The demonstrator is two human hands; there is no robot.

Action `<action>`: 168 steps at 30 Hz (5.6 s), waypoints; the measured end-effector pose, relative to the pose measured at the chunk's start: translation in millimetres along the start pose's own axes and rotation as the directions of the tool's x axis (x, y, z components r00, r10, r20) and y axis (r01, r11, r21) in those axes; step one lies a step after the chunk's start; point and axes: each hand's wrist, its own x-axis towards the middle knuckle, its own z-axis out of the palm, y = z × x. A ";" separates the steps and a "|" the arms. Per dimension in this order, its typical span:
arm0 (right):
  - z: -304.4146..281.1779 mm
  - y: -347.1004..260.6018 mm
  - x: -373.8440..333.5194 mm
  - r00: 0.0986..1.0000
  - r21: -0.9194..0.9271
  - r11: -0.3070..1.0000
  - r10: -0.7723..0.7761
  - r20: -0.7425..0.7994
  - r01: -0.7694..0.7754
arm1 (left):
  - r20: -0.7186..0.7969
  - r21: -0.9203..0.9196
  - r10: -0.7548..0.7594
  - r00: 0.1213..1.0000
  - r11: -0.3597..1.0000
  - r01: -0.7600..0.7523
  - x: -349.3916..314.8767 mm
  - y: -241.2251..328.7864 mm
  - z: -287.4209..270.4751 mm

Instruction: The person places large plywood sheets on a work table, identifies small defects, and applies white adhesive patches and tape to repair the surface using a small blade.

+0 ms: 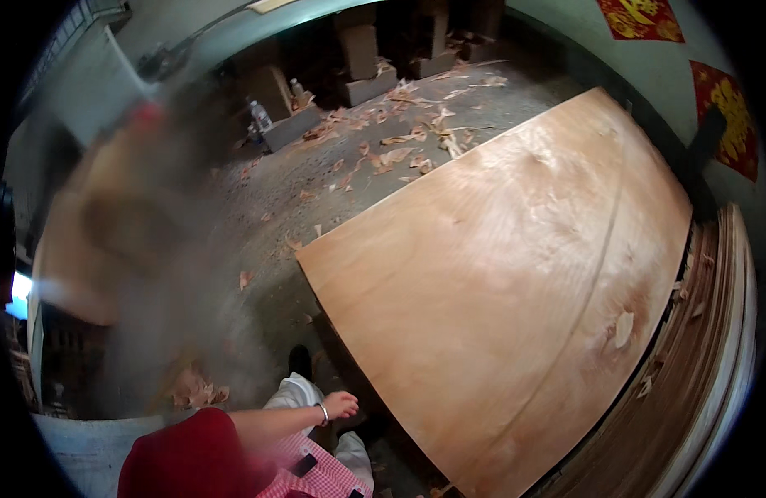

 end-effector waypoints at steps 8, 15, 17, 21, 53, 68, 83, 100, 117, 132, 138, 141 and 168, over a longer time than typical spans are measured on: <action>72.2 -51.6 -20.2 0.996 -0.065 0.994 0.093 0.011 -0.092 | -0.334 -0.048 0.187 0.924 0.976 -0.215 39.0 5.4 -139.3; 98.5 -53.3 -26.9 0.913 0.060 0.945 0.292 0.286 -0.321 | -0.352 0.278 0.118 0.929 0.960 -0.017 -80.0 -42.6 -285.8; 112.9 -78.8 -20.9 0.797 -0.054 0.889 0.433 0.422 -0.454 | -0.166 0.719 0.357 0.919 0.682 -0.135 -75.9 -124.8 -350.6; 148.0 -134.8 -4.6 0.901 0.138 0.949 0.214 0.378 -0.283 | -0.481 -0.225 -0.076 0.873 0.974 -0.039 -149.7 -100.8 -404.2; 748.6 -834.2 -283.9 0.866 0.316 0.922 -0.337 0.370 0.224 | -0.447 0.076 0.755 0.481 0.567 -0.820 -192.8 730.8 -720.7; 961.2 -1072.0 -262.2 0.795 0.246 0.890 -0.453 0.403 0.383 | 0.487 0.073 0.870 -0.069 -0.119 -0.990 -139.1 1236.0 -716.3; 1178.7 -1284.5 -221.8 0.185 0.192 0.544 -0.563 0.806 0.817 | -0.214 0.972 0.970 0.112 0.223 -0.075 166.5 1439.6 -987.1; 1244.4 -1478.7 -341.1 0.438 -0.454 -0.013 -0.238 0.867 0.891 | -0.280 0.953 0.960 0.018 0.280 -0.117 93.0 1497.7 -987.9; 1378.9 -1459.7 -381.6 0.310 0.379 0.918 -0.396 0.864 0.116 | -0.108 0.956 0.857 -0.504 -0.048 -0.288 39.4 1550.9 -956.8; 1403.8 -1461.3 -418.9 0.291 0.361 0.932 -0.347 0.892 0.006 | -0.136 0.981 0.876 -0.463 0.052 -0.188 68.8 1434.6 -945.6; 1244.0 -1459.0 -309.3 0.378 0.193 0.955 -0.269 0.886 0.227 | -0.605 0.114 0.796 -0.025 0.055 -0.992 118.8 1364.5 -869.0; 1172.9 -1440.3 -234.9 0.478 0.126 0.964 -0.227 0.849 0.234 | -0.637 -0.238 0.705 0.313 0.206 -0.949 141.4 1365.5 -892.1; 924.1 -903.0 -397.9 0.752 -0.008 0.962 -0.209 0.625 0.274 | -0.805 0.130 0.500 0.320 0.674 -0.727 -37.1 996.0 -1129.1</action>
